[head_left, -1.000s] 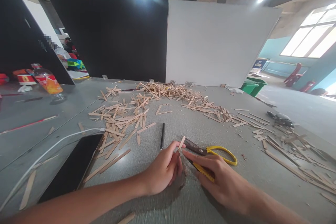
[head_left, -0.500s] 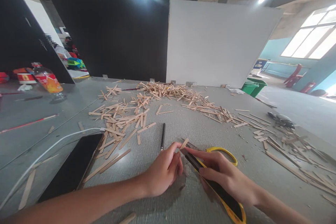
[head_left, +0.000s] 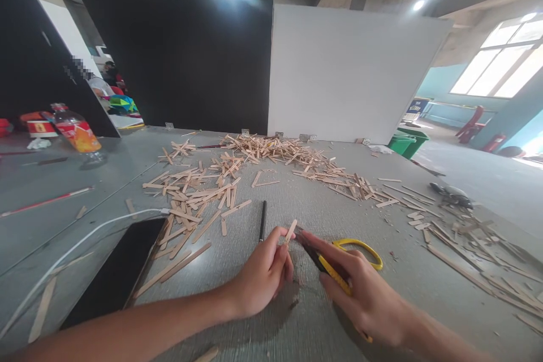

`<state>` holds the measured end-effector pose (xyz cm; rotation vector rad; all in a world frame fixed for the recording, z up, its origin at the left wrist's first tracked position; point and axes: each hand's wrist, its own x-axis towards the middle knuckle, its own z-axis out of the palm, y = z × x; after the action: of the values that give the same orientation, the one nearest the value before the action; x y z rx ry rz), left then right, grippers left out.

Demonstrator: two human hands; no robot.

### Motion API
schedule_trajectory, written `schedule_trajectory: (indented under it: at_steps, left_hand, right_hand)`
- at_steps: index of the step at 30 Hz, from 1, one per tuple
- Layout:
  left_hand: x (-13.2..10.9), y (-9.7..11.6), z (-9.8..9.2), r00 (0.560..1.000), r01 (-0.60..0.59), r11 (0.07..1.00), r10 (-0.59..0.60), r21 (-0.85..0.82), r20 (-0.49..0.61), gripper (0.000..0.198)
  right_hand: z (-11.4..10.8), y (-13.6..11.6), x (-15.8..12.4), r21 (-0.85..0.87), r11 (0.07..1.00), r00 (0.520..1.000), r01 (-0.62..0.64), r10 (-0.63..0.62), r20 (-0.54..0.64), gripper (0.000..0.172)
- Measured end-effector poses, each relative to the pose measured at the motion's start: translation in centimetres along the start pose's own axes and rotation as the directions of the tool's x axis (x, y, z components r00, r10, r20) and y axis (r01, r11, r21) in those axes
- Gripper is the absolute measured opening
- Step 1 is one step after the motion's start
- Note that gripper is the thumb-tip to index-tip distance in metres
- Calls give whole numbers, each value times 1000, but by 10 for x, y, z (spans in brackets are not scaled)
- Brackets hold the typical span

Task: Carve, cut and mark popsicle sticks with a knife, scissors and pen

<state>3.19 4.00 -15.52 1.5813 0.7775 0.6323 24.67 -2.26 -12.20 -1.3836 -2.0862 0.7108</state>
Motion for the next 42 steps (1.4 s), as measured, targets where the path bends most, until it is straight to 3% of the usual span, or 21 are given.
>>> schedule_trajectory:
  at_steps: [5,10,13,18,22,31,42]
  left_hand:
    - [1,0,1,1000,-4,1000,5,20,-27,29]
    - [1,4,1,999,21,1000,-21,8,-35,24]
    - [2,8,1,998,47,998,-49,-45,-50,24]
    - [4,11,-2,981,55,982,-87,-182,-171,22]
    - [5,9,-4,978,59,959,-111,-277,-177,19]
    - [4,9,-2,974,38,957,-99,-286,-205,41]
    - [5,10,-4,983,47,967,-90,-252,-161,25]
  right_hand:
    - [13,14,4,261,959,972,-116,163,-169,56]
    - [18,18,11,408,896,956,-176,254,-145,58]
    - [19,18,12,403,897,956,-181,257,-144,54]
    - [19,17,9,372,909,959,-189,253,-131,51]
    - [18,17,10,343,921,960,-183,243,-139,50]
    - [19,20,13,300,933,959,-198,248,-139,52]
    - [18,18,11,246,957,963,-157,204,-179,53]
